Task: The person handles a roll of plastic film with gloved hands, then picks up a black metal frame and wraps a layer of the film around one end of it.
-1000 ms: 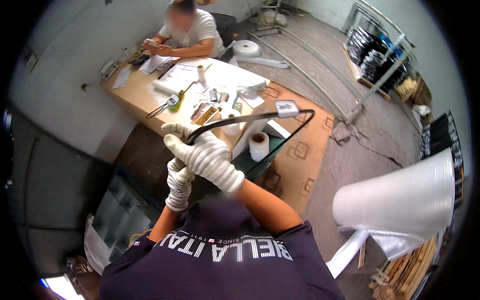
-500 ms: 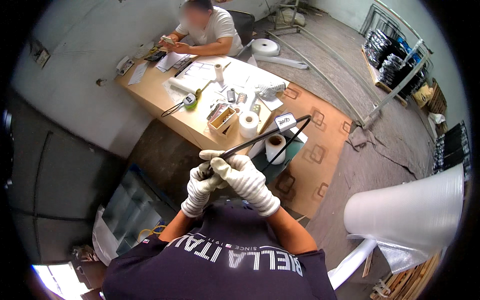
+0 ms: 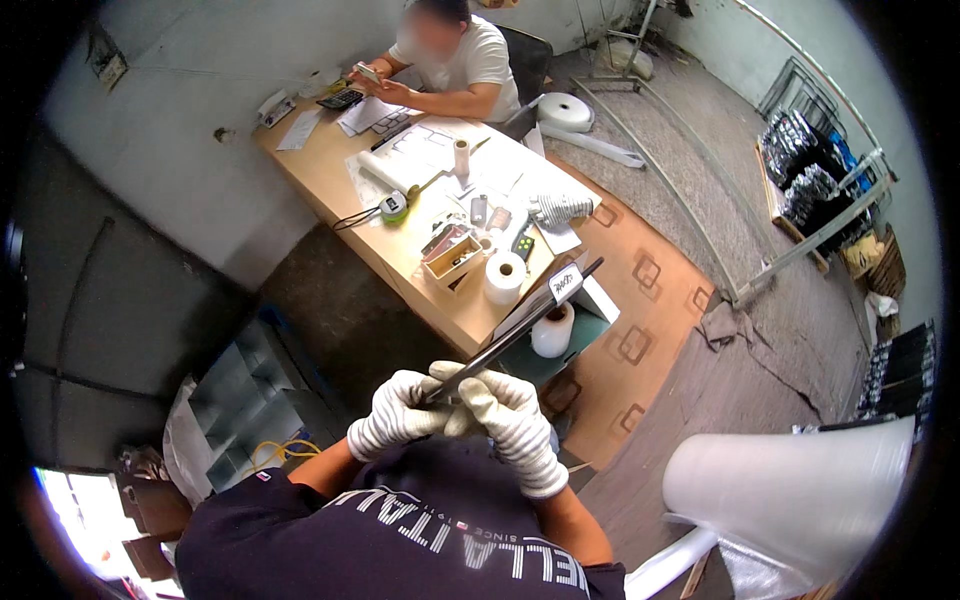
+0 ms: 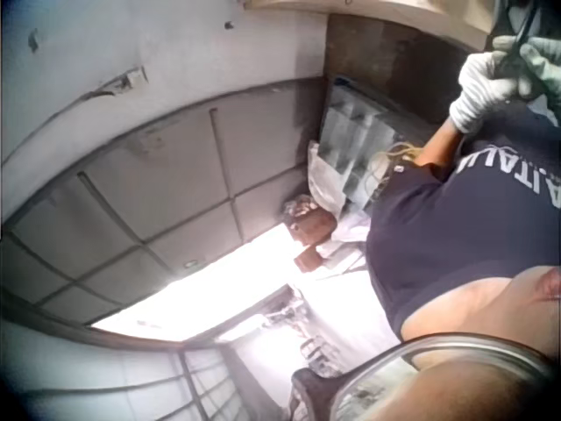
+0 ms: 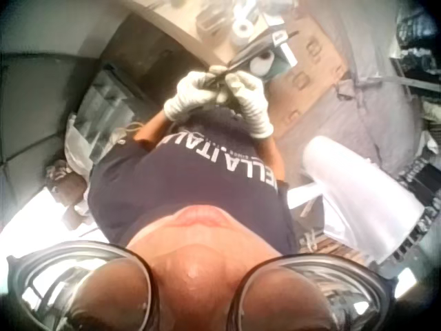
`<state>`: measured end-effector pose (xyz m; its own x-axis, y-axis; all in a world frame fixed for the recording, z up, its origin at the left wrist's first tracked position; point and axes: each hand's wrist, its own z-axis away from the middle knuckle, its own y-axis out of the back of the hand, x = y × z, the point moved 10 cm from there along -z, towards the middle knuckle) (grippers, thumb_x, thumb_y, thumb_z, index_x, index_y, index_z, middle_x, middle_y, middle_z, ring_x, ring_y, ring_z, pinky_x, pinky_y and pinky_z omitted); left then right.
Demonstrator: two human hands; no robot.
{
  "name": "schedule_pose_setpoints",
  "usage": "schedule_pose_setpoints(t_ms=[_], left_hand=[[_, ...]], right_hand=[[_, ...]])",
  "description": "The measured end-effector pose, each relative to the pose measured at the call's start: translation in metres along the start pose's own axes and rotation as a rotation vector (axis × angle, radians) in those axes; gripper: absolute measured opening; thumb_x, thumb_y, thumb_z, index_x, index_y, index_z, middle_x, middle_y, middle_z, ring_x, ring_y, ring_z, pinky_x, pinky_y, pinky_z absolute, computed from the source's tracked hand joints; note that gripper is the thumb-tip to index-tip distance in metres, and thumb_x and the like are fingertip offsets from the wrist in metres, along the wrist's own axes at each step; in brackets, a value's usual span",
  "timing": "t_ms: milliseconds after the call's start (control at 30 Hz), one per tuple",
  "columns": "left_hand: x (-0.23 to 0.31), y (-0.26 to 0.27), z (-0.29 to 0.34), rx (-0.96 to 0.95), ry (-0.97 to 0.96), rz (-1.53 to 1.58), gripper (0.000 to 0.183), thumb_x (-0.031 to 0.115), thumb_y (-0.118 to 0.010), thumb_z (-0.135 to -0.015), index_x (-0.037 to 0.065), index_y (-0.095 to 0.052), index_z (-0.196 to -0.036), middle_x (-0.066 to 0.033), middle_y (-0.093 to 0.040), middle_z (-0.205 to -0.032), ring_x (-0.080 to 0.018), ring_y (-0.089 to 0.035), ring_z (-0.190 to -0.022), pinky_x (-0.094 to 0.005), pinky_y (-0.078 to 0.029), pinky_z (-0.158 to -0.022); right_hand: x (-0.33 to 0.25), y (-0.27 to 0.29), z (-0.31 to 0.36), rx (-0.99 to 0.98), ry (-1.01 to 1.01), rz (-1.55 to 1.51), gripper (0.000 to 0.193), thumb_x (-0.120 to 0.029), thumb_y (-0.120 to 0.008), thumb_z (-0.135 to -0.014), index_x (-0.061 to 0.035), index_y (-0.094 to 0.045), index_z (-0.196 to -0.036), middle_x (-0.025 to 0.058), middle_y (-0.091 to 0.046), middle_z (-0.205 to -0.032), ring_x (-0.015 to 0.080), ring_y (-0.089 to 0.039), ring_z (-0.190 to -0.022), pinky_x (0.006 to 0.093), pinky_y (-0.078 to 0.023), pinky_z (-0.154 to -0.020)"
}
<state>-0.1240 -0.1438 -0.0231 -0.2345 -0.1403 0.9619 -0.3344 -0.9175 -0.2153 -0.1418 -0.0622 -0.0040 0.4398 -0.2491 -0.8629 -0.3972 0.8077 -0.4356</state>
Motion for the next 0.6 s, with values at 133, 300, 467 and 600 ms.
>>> schedule_pose_setpoints(t_ms=[133, 300, 467, 600], left_hand=[[0.016, -0.022, -0.02, 0.041, -0.018, 0.089, 0.022, 0.011, -0.065, -0.08, 0.001, -0.063, -0.099, -0.0004, -0.063, -0.078, -0.0045, -0.054, -0.075, -0.0219, -0.045, -0.071], [0.024, -0.046, -0.055, 0.165, 0.032, 0.08, 0.012, 0.005, -0.064, -0.077, 0.001, -0.065, -0.088, -0.0013, -0.063, -0.073, -0.0061, -0.055, -0.069, -0.0225, -0.045, -0.065], [0.024, -0.068, -0.086, 0.375, 0.012, 0.002, 0.02, 0.01, -0.067, -0.079, 0.0, -0.065, -0.096, 0.0001, -0.063, -0.075, -0.0043, -0.054, -0.068, -0.0204, -0.044, -0.061], [0.035, -0.07, -0.084, 0.78, 0.052, -0.205, 0.015, 0.013, -0.072, -0.072, 0.001, -0.063, -0.068, 0.0024, -0.056, -0.056, -0.0013, -0.047, -0.052, -0.0188, -0.037, -0.048]], right_hand=[[-0.022, 0.022, -0.001, -0.038, 0.012, 0.008, 0.035, -0.023, -0.055, -0.089, 0.0016, -0.057, -0.112, 0.0041, -0.065, -0.081, 0.005, -0.055, -0.058, 0.0167, -0.045, -0.059], [-0.052, 0.061, -0.001, -0.164, -0.043, 0.017, 0.035, -0.018, -0.054, -0.089, 0.001, -0.053, -0.118, 0.0058, -0.064, -0.09, 0.0067, -0.057, -0.071, 0.0183, -0.045, -0.065], [-0.079, 0.115, 0.002, -0.356, -0.182, 0.077, 0.034, -0.01, -0.054, -0.087, -0.0006, -0.052, -0.12, 0.0092, -0.062, -0.103, 0.0115, -0.056, -0.093, 0.0236, -0.044, -0.086], [-0.121, 0.187, 0.008, -0.512, -0.173, 0.216, 0.035, -0.014, -0.054, -0.087, 0.0041, -0.054, -0.116, 0.0154, -0.061, -0.106, 0.0194, -0.058, -0.097, 0.0284, -0.045, -0.086]])
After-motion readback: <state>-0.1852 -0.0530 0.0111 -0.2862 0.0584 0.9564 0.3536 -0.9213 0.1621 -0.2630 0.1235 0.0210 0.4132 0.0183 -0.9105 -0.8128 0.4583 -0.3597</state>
